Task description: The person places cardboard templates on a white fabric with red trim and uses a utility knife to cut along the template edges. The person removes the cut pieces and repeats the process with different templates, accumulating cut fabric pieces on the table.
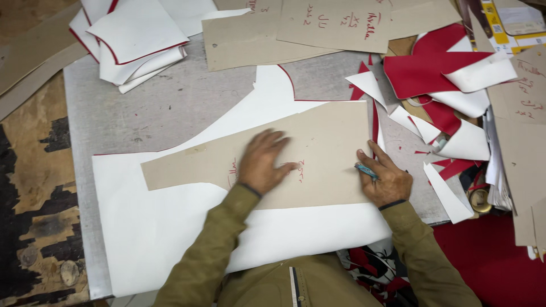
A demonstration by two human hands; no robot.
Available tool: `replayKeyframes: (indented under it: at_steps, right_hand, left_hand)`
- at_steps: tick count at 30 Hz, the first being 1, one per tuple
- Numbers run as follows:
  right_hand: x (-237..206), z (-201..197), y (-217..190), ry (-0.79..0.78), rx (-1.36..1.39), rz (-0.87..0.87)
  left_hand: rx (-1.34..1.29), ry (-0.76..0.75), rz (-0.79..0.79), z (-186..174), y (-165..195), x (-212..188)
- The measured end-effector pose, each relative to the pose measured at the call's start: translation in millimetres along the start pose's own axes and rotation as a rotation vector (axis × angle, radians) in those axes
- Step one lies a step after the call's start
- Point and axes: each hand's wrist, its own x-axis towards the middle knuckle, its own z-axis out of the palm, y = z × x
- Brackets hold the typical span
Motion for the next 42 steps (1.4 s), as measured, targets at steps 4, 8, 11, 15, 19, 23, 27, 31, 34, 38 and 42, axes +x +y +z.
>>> replayKeyframes:
  at_steps: [4,8,11,15,19,23,27,31,34,38,42]
  right_hand:
    - [0,5,1,-0.003,-0.001,-0.015]
    - [0,8,-1,-0.023,0.003,-0.002]
    - [1,8,-2,-0.009,-0.007,-0.033]
    - [2,7,-4,-0.067,-0.040,-0.008]
    - [4,6,-5,-0.084,-0.082,-0.050]
    - [3,5,-6,-0.110,-0.077,-0.059]
    - [3,5,-5,-0.091,-0.028,-0.125]
    - [4,8,-2,-0.142,-0.074,-0.099]
    - [3,10,0,-0.134,-0.059,-0.107]
    - [4,10,-1,-0.127,-0.052,-0.110]
    - [6,8,-3,-0.145,-0.044,-0.083]
  left_hand:
    - [0.341,0.382,-0.398,-83,-81,-111]
    - [0.451,0.292,-0.481,-106,-124,-165]
    - [0.488,0.278,-0.449,-102,-134,-173]
    - [0.435,0.313,-0.451,-98,-135,-173]
    - [0.405,0.336,-0.472,-98,-134,-173]
    - [0.410,0.350,-0.502,-96,-133,-172]
    - [0.428,0.347,-0.497,-95,-134,-172]
    - [0.439,0.331,-0.512,-94,-137,-173]
    - [0.439,0.327,-0.519,-93,-139,-174]
    - [0.437,0.325,-0.524,-92,-139,-175]
    - [0.426,0.332,-0.524,-92,-139,-175]
